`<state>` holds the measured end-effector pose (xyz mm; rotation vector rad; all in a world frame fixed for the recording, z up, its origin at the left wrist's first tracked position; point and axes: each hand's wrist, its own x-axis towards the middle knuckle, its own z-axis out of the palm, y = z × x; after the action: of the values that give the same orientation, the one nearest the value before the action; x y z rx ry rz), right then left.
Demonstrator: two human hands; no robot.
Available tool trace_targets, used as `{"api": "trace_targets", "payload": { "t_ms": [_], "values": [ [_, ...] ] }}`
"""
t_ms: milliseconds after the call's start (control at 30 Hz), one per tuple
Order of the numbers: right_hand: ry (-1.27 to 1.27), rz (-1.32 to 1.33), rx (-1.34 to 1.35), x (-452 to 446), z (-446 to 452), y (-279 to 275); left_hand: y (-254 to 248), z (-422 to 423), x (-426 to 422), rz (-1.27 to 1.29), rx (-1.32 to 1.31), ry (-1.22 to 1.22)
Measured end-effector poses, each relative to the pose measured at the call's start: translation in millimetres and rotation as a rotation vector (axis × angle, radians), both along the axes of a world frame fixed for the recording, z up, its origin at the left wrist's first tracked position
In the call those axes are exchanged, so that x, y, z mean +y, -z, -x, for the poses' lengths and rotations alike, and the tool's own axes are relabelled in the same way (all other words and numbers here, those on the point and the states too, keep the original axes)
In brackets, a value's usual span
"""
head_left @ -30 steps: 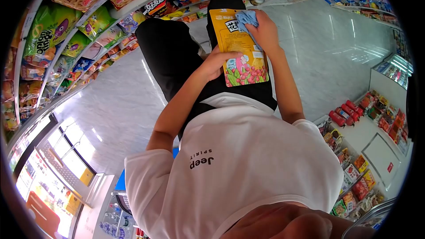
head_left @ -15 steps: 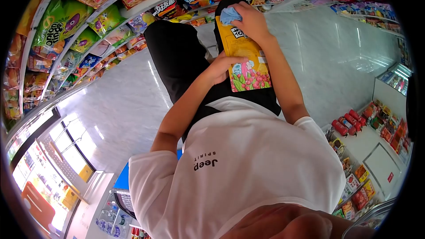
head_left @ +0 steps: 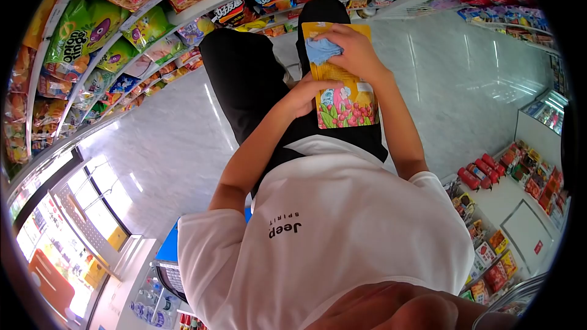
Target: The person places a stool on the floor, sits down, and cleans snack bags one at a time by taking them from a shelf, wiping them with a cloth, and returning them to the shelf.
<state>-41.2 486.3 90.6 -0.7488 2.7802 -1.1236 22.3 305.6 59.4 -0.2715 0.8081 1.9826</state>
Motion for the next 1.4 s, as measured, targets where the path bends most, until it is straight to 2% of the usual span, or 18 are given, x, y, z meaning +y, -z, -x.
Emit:
{"api": "trace_targets", "payload": {
  "t_ms": [33, 133, 233, 367, 567, 700, 833, 1000, 1067, 1267, 1400],
  "values": [
    [-0.003, 0.011, 0.002, 0.7, -4.3, -4.5, 0.4, 1.2, -0.7, 0.001, 0.025, 0.005],
    [0.026, 0.035, -0.008, 1.0, -16.4, -12.3, 4.1, 8.6, -7.9, -0.211, -0.102, -0.100],
    [-0.001, 0.015, -0.042, 4.0, -29.1, -25.0, -15.6, 13.8, -8.5, -0.257, -0.215, -0.103],
    [-0.105, -0.090, -0.070, -0.2, -50.2, -44.1, -10.8, 12.6, -3.6, -0.099, -0.145, -0.128],
    [-0.231, -0.161, -0.091, -6.4, -85.8, -64.3, -19.6, 14.3, -1.9, -0.096, -0.179, -0.070],
    [-0.308, -0.122, -0.082, -10.5, -105.4, -67.4, -15.5, 13.5, -1.0, -0.164, -0.218, -0.098],
    [-0.343, -0.085, -0.061, -8.9, -111.8, -62.3, -15.5, 14.8, 2.2, -0.121, -0.212, -0.112],
    [-0.044, -0.111, 0.019, 8.6, -99.3, -44.4, -7.4, 10.2, 4.4, -0.081, -0.132, -0.108],
    [0.072, -0.130, 0.039, 15.8, -84.0, -34.9, -11.9, 11.0, 3.9, -0.027, -0.174, -0.125],
    [0.381, 0.041, 0.036, 26.0, -41.4, 4.9, -7.6, 9.4, 6.8, 0.018, -0.216, -0.150],
    [0.297, 0.034, -0.002, 28.1, -41.6, -3.8, -5.2, 6.3, 8.6, 0.007, -0.179, -0.172]
  ]
}}
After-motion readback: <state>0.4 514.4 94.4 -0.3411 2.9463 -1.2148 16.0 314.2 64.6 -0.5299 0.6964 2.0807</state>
